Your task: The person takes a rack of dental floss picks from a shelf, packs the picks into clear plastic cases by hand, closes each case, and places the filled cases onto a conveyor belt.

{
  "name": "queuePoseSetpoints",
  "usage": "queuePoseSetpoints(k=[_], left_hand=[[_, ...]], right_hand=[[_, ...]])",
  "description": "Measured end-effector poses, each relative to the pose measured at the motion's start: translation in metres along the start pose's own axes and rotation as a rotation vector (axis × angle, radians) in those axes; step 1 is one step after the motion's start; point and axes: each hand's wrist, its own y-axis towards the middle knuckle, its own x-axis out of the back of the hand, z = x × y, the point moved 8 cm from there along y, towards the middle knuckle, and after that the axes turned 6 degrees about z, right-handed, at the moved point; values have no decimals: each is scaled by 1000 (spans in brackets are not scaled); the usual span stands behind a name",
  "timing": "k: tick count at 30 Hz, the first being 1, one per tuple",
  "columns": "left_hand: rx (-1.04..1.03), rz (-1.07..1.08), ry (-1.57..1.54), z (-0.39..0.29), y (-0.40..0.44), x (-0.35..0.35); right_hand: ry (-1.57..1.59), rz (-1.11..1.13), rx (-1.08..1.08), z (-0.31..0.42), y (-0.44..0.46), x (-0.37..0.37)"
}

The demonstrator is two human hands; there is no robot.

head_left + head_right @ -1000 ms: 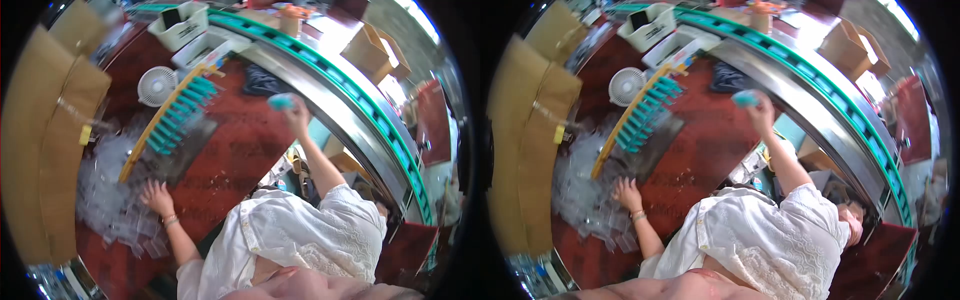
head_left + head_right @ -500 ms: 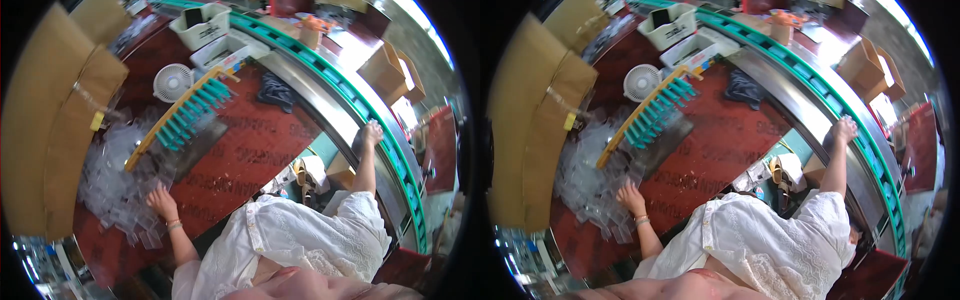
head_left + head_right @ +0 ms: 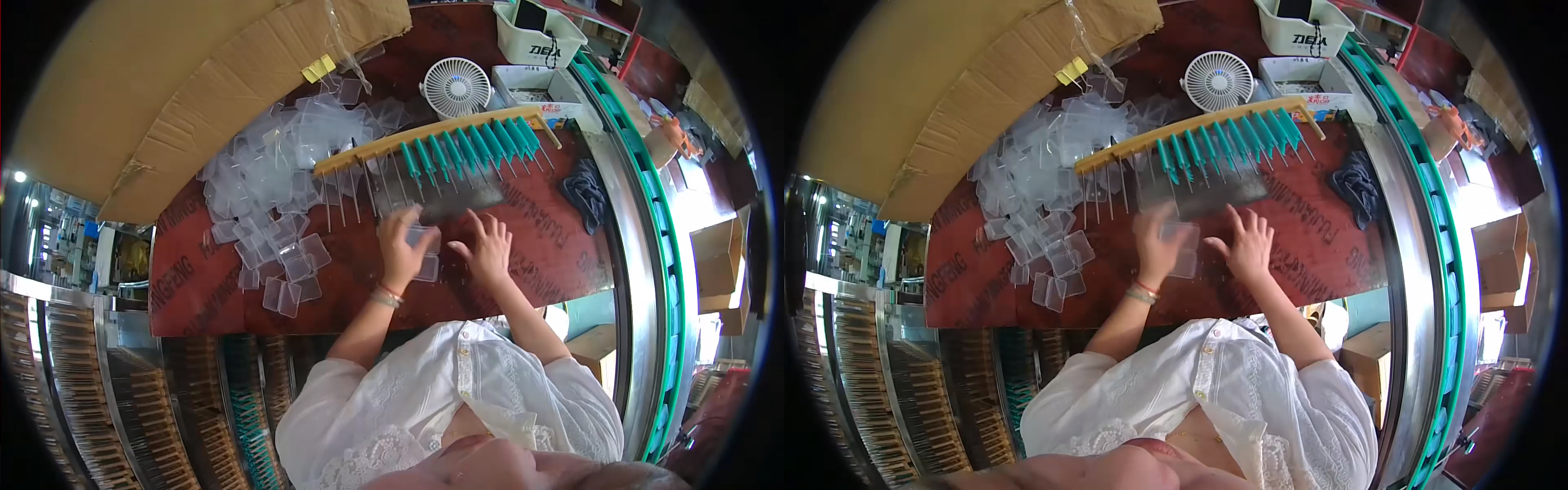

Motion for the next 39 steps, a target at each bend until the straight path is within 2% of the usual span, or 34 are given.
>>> queuePoseSetpoints(k=[1,2,5,9,12,13,16,17,20,21,24,28,32,34,35,38,39], left_hand=[[281,-89,-322,37,6,-5],[277,-93,-326,44,17,-8],[427,-56,-925,72,45,-32],[270,-68,-845,55,74,-22],[251,-86,-825,44,71,-19],[243,-100,-813,41,71,-17],[255,-43,-861,50,71,-22],[274,-18,-882,53,71,-26],[278,-43,-906,54,69,-29],[283,-58,-915,54,68,-28],[267,-53,-893,48,65,-27],[265,-69,-952,39,45,-30],[296,-98,-1064,11,10,-37],[331,-113,-1097,8,-13,-42],[333,-132,-1049,9,-14,-43],[315,-178,-952,13,-16,-41],[321,-121,-924,13,-17,-46]], right_hand=[[-3,-3,1,0,2,-9],[-14,55,2,-1,3,-25],[-36,156,2,5,7,-45],[124,184,-107,22,-2,-32],[281,440,-121,15,-3,-73],[280,425,-122,10,-3,-76],[916,253,-275,-17,-15,-71],[914,244,-276,-18,-17,-67],[139,-15,-6,0,-20,-24],[142,-17,-9,-1,-21,-26],[685,180,-206,-25,-19,-61],[501,71,-235,-47,-17,-57],[488,153,-310,-55,-3,-62],[832,-9,-224,-46,-1,-52],[834,3,-229,-41,-4,-52],[1555,281,-537,-28,-14,-86],[1555,285,-530,-26,-12,-83]])
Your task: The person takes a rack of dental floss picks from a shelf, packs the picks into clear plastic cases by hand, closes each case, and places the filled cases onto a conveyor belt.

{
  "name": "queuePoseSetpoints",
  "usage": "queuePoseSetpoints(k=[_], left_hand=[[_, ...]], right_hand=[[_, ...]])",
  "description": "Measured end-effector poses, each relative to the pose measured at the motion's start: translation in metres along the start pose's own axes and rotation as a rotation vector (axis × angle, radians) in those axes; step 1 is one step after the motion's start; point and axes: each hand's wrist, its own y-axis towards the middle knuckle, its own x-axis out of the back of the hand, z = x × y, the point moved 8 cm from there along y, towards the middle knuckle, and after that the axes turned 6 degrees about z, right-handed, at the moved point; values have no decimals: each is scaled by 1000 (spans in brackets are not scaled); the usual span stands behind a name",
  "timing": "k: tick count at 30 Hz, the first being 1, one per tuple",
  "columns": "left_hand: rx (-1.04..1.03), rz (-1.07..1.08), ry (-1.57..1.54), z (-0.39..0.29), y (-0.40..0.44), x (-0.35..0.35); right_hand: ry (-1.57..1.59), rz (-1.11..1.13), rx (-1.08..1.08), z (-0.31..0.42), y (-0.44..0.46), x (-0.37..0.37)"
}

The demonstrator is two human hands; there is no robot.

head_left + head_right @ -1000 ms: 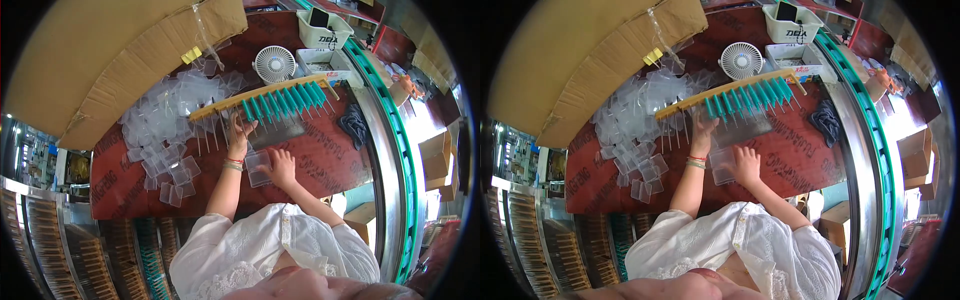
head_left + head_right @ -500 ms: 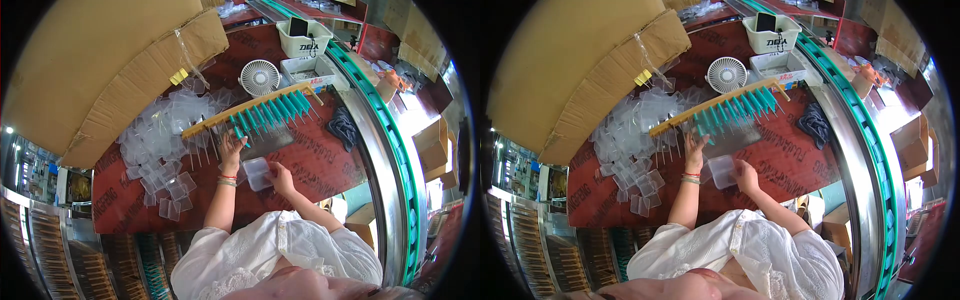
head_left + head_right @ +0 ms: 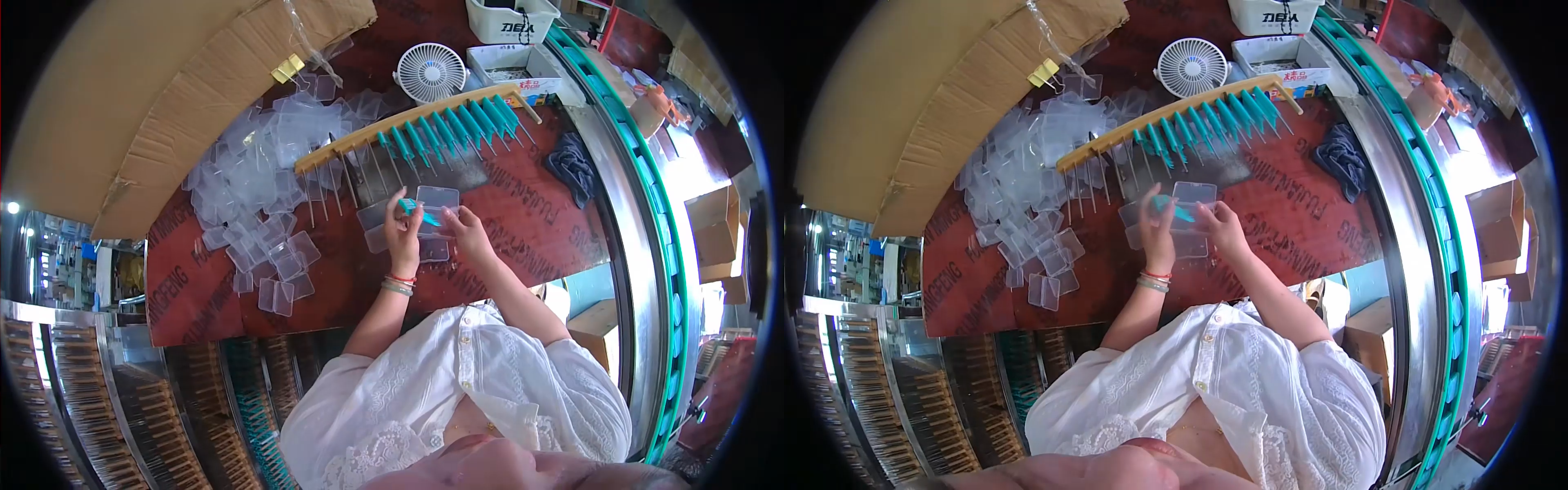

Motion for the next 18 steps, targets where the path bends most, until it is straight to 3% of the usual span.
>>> queuePoseSetpoints(k=[3,6,7,9,11,18], left_hand=[[48,86,80,10,0,-2],[-361,291,747,-13,-3,-24],[-369,289,749,-5,5,-18],[-76,114,58,31,44,20],[-131,36,156,-12,89,23],[-182,-80,95,11,119,40]], right_hand=[[41,2,20,7,0,-1],[12,13,74,2,8,13],[-3,12,99,7,9,15],[4,4,109,11,8,21],[21,-22,111,13,2,25],[45,-91,117,12,1,42]])
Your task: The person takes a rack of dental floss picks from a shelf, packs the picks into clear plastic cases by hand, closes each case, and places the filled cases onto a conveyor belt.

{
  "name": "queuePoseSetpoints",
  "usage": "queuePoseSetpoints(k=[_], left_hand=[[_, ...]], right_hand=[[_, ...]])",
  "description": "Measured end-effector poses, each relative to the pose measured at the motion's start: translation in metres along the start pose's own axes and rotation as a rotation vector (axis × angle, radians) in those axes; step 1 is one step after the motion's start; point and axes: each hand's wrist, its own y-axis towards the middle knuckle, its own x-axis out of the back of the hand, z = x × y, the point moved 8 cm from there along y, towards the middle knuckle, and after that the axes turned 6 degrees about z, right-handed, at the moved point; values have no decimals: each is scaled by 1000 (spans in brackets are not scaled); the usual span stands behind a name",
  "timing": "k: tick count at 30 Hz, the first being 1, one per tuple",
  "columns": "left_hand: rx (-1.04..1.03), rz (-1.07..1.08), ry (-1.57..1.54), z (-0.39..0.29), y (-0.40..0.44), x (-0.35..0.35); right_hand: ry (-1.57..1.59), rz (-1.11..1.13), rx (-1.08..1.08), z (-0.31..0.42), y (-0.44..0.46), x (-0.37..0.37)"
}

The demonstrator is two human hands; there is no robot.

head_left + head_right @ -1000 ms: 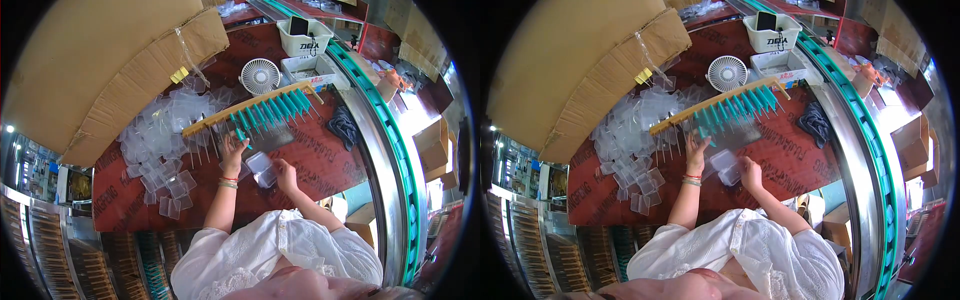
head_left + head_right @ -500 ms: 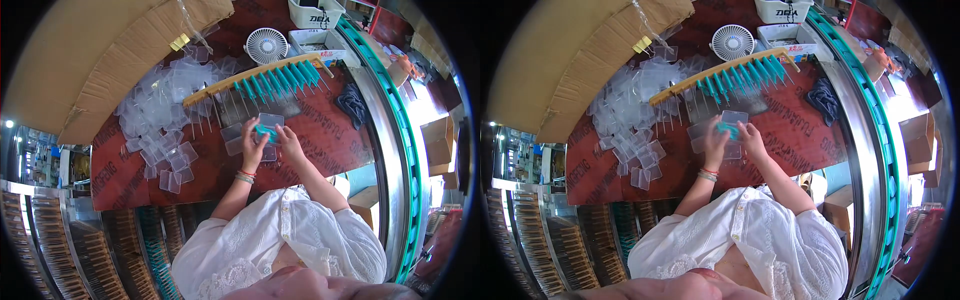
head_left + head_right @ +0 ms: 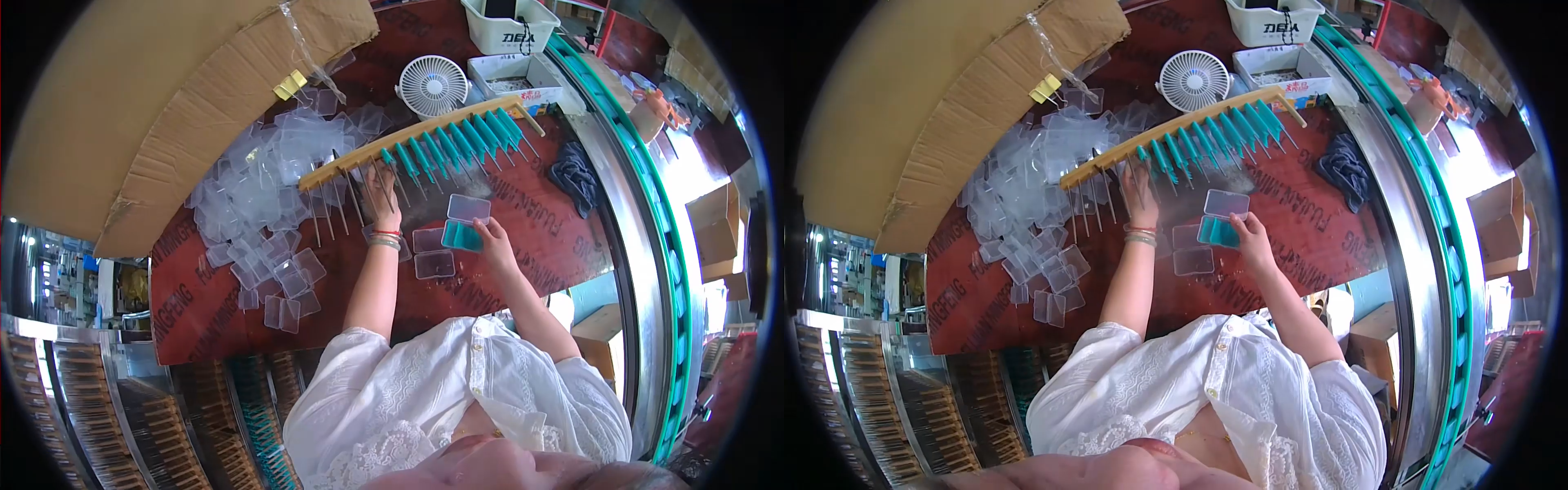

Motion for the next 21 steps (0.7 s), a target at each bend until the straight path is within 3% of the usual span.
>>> queuePoseSetpoints(k=[4,8,10,11,14,15,18,19,21], left_hand=[[92,79,308,-24,-31,0],[77,71,241,-60,-92,-13],[-362,535,789,-101,-111,-68],[-356,529,791,-100,-113,-70],[-225,946,927,-69,-118,-102],[-235,943,931,-67,-121,-105],[-270,365,627,-72,-114,-74],[-269,372,625,-68,-116,-73],[374,212,-197,-17,-120,-56]], right_hand=[[-89,7,32,7,1,-3],[-230,54,10,9,6,-1],[-282,77,-17,7,1,-4],[-293,57,-10,8,-1,-6],[-315,32,26,16,-2,-16],[-243,26,100,17,-1,-16],[-90,6,254,29,-8,-15],[-49,112,208,43,-22,-33],[31,322,108,62,-45,-65]])
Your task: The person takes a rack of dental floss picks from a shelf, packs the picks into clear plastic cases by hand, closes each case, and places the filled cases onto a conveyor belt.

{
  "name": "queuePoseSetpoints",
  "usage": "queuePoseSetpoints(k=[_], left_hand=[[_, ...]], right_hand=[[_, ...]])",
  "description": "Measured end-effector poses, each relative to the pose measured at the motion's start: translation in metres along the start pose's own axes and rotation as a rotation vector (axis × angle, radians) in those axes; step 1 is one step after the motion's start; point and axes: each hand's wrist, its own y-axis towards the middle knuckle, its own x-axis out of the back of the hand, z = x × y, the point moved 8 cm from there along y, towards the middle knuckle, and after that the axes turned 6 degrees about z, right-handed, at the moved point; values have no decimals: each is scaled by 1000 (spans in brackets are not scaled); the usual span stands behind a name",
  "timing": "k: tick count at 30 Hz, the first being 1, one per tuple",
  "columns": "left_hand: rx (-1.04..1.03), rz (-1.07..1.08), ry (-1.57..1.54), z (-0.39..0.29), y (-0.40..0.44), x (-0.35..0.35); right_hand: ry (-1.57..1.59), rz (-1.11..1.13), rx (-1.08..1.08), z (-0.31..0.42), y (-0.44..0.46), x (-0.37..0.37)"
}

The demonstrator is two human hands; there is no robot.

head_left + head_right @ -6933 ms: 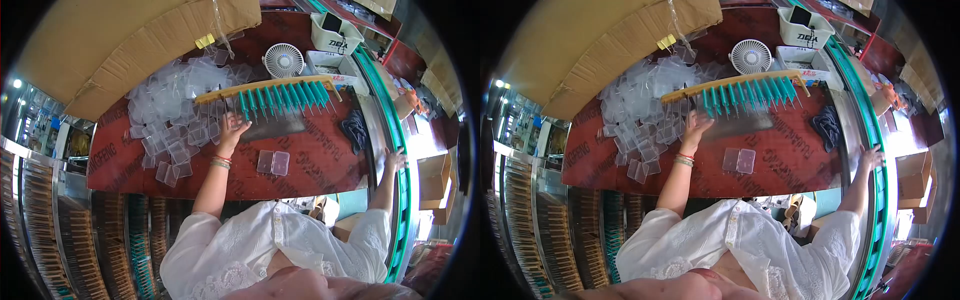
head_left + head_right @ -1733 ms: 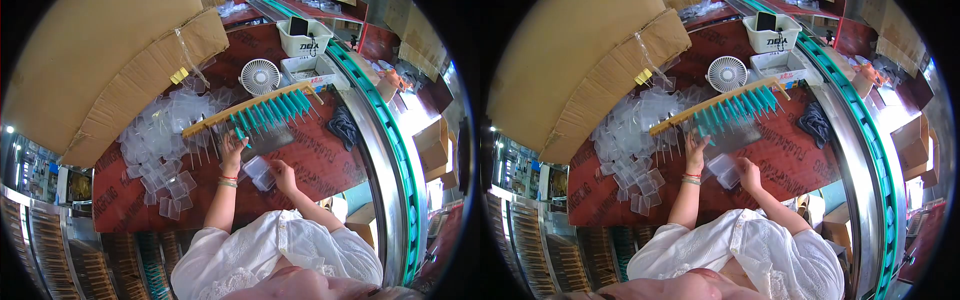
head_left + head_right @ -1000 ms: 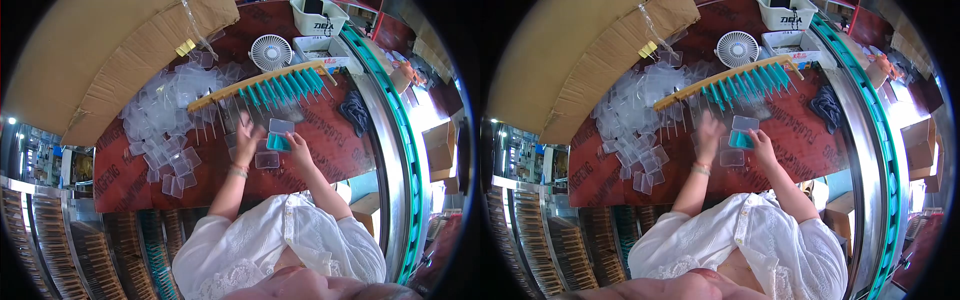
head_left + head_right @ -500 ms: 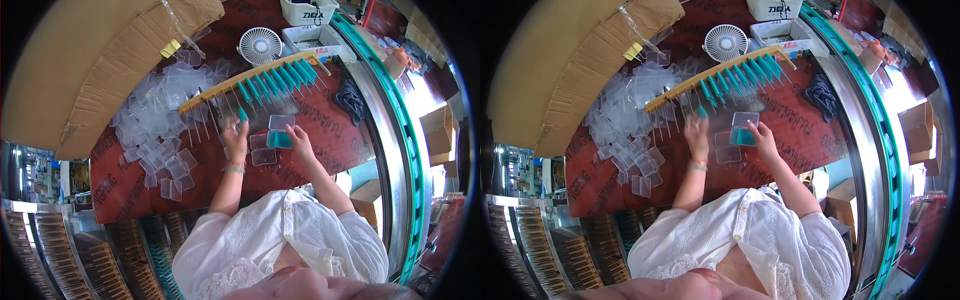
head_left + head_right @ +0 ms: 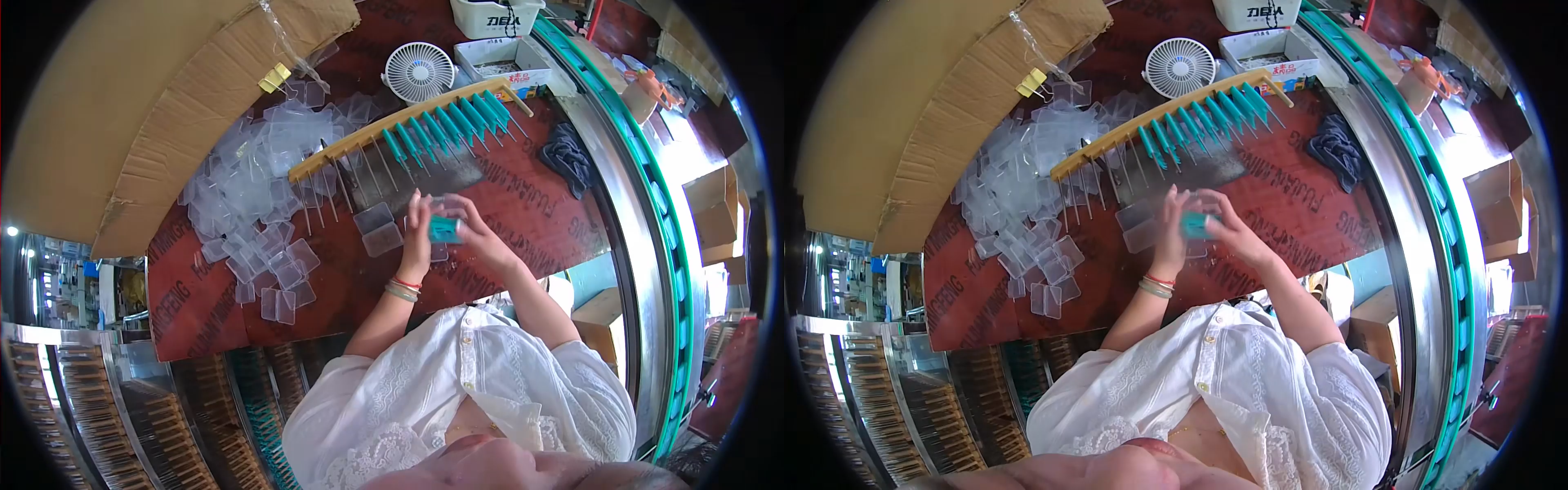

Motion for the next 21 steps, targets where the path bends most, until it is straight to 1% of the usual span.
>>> queuePoseSetpoints(k=[1,2,4,5,6,8,9,10,12,14,16,17,18,19,20,21], left_hand=[[262,-42,-454,24,-4,-3],[267,-41,-456,25,-5,-4],[114,182,-80,6,-2,-21],[28,295,108,-2,0,-32],[25,301,106,-2,1,-32],[64,302,209,-2,5,-24],[82,310,260,-2,7,-22],[79,332,253,-3,8,-24],[56,307,232,-9,6,-28],[-50,290,445,-1,8,-25],[58,425,291,6,3,-30],[154,498,93,6,-4,-35],[256,553,-99,-2,-12,-46],[264,578,-107,4,-12,-54],[207,547,-5,8,-9,-54],[149,509,100,10,-6,-52]], right_hand=[[0,-7,-4,-3,0,5],[-303,-27,45,-2,1,17],[-911,-65,142,5,0,26],[-914,-70,146,3,0,31],[-811,-30,79,-2,0,33],[-601,35,-47,-12,-1,36],[-606,18,-38,-11,-1,39],[-607,25,-16,-12,-1,39],[-613,9,24,-14,-5,44],[-687,-56,-10,-15,-9,48],[-762,-30,136,-6,-23,47],[-778,-85,140,2,-30,54],[-606,-52,67,7,-36,51],[-429,-6,-3,7,-41,49],[-434,-22,2,9,-45,54],[-503,-43,17,9,-46,58]])
